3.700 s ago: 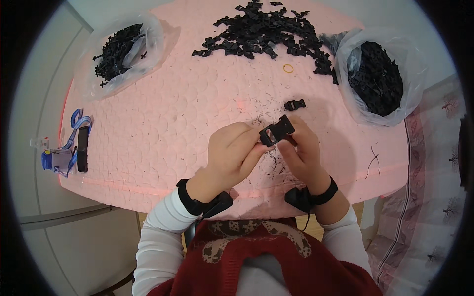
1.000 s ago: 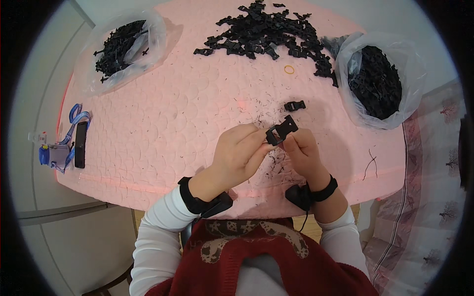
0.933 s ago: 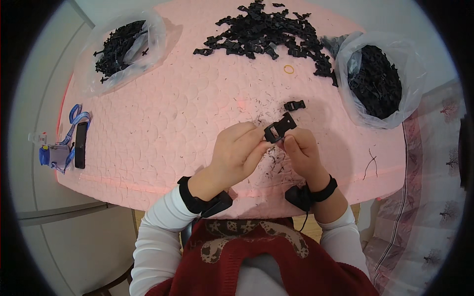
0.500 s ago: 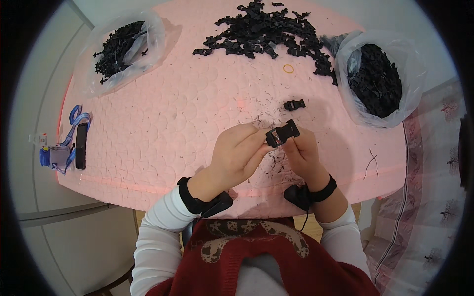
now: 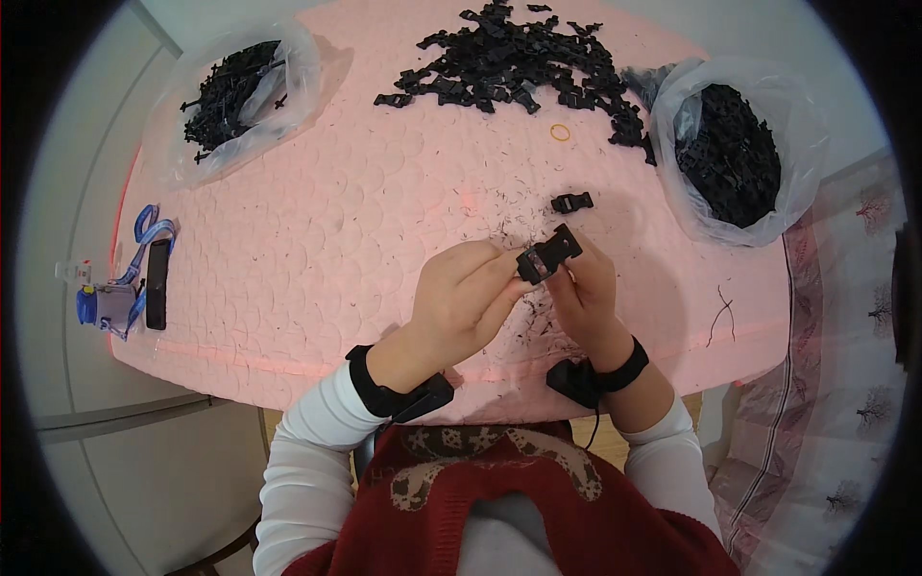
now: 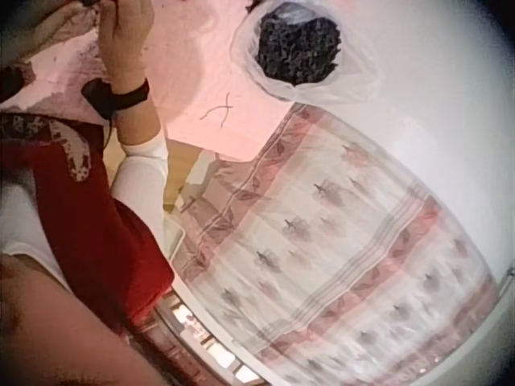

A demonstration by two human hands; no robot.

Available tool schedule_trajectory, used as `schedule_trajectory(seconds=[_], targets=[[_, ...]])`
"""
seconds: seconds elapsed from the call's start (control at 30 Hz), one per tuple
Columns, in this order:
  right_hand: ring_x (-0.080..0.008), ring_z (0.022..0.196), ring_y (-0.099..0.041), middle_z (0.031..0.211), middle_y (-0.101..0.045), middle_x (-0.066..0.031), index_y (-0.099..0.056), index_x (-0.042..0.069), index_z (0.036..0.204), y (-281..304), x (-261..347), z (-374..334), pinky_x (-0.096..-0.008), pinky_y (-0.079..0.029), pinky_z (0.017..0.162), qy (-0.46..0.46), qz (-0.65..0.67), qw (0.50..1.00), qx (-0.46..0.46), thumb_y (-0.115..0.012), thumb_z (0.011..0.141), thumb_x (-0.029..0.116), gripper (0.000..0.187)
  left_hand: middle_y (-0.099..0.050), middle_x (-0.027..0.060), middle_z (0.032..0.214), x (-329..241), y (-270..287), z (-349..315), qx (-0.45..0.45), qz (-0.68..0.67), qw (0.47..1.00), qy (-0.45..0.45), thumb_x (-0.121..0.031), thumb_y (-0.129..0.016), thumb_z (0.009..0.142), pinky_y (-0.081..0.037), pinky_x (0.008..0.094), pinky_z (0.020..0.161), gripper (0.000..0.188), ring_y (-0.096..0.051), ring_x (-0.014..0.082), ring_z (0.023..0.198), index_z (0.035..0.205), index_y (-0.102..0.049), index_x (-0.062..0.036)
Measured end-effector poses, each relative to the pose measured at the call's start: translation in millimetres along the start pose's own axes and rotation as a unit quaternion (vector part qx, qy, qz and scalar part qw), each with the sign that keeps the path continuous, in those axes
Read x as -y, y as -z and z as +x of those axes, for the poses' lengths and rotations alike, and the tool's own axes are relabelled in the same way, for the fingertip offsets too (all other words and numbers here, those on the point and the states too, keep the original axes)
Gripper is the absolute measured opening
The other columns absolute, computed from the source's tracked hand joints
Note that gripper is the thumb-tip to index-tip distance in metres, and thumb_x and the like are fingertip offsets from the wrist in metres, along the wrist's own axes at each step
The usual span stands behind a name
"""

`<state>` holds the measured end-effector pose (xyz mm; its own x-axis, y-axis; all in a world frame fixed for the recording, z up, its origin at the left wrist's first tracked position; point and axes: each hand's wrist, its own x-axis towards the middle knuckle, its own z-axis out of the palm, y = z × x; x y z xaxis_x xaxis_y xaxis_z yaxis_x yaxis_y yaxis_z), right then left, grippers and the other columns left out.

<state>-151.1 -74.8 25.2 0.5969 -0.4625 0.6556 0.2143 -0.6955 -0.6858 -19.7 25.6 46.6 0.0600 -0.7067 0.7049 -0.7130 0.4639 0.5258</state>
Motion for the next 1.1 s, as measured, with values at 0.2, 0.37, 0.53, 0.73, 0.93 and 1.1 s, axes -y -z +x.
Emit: schedule_trajectory(seconds=[0.2, 0.37, 0.53, 0.73, 0.93, 1.1], targets=[[-0.025, 0.057, -0.046, 0.067, -0.048, -0.0096, -0.049, 0.001, 0.08, 0.4, -0.6, 0.5, -0.0311, -0.037, 0.051, 0.021, 0.009, 1.0, 0.004, -0.053, 0.083, 0.009, 0.009, -0.05, 0.0098, 0.065, -0.8, 0.0, 1.3, -0.01, -0.004, 1.0, -0.001, -0.001, -0.063, 0.068, -0.039, 0.0327, 0.047, 0.024, -0.049, 0.0247, 0.055, 0.092, -0.057, 0.0012], [-0.025, 0.058, -0.047, 0.069, -0.05, -0.0098, -0.05, 0.002, 0.082, 7.0, -4.8, -4.0, -0.0308, -0.038, 0.053, 0.0, 0.013, 0.998, 0.057, -0.052, 0.085, 0.011, 0.009, -0.049, 0.0098, 0.065, 0.2, 0.0, 0.7, -0.011, -0.007, 1.0, -0.001, -0.001, -0.063, 0.068, -0.038, 0.0328, 0.046, 0.024, -0.049, 0.0247, 0.054, 0.091, -0.056, 0.0012], [-0.0247, 0.057, -0.046, 0.067, -0.048, -0.0092, -0.048, 0.003, 0.079, 8.0, -1.3, 0.6, -0.0311, -0.036, 0.051, -0.005, 0.052, 0.996, 0.076, -0.051, 0.085, 0.011, 0.01, -0.049, 0.0098, 0.064, 1.1, -0.2, 0.5, 0.006, -0.017, 1.0, -0.004, -0.001, -0.063, 0.068, -0.037, 0.0327, 0.046, 0.023, -0.048, 0.0246, 0.054, 0.09, -0.056, 0.0011], [-0.0249, 0.057, -0.046, 0.067, -0.047, -0.0092, -0.048, 0.002, 0.079, 7.1, -2.3, 1.0, -0.0313, -0.036, 0.051, 0.002, 0.037, 0.997, 0.062, -0.051, 0.085, 0.01, 0.01, -0.048, 0.0098, 0.064, 1.8, -0.3, 0.7, 0.005, -0.025, 1.0, -0.002, -0.001, -0.063, 0.068, -0.037, 0.0327, 0.045, 0.022, -0.047, 0.0244, 0.053, 0.089, -0.056, 0.0009], [-0.0245, 0.057, -0.046, 0.066, -0.047, -0.0099, -0.049, 0.002, 0.08, 4.3, -4.1, 0.3, -0.0314, -0.037, 0.051, 0.036, -0.023, 0.999, 0.018, -0.052, 0.083, 0.01, 0.009, -0.047, 0.0095, 0.062, -0.4, -2.8, 1.2, -0.012, -0.035, 0.999, 0.014, -0.002, -0.064, 0.068, -0.036, 0.0321, 0.044, 0.021, -0.046, 0.0239, 0.051, 0.087, -0.056, 0.0009], [-0.024, 0.056, -0.045, 0.065, -0.046, -0.0096, -0.051, 0.002, 0.082, 1.4, -0.8, 3.8, -0.0314, -0.036, 0.05, 0.049, -0.053, 0.997, -0.02, -0.053, 0.083, 0.009, 0.008, -0.048, 0.0097, 0.062, -1.0, -2.5, -1.1, -0.007, -0.026, 1.0, 0.013, -0.001, -0.063, 0.068, -0.036, 0.0316, 0.044, 0.021, -0.047, 0.0238, 0.051, 0.088, -0.057, 0.0013]])
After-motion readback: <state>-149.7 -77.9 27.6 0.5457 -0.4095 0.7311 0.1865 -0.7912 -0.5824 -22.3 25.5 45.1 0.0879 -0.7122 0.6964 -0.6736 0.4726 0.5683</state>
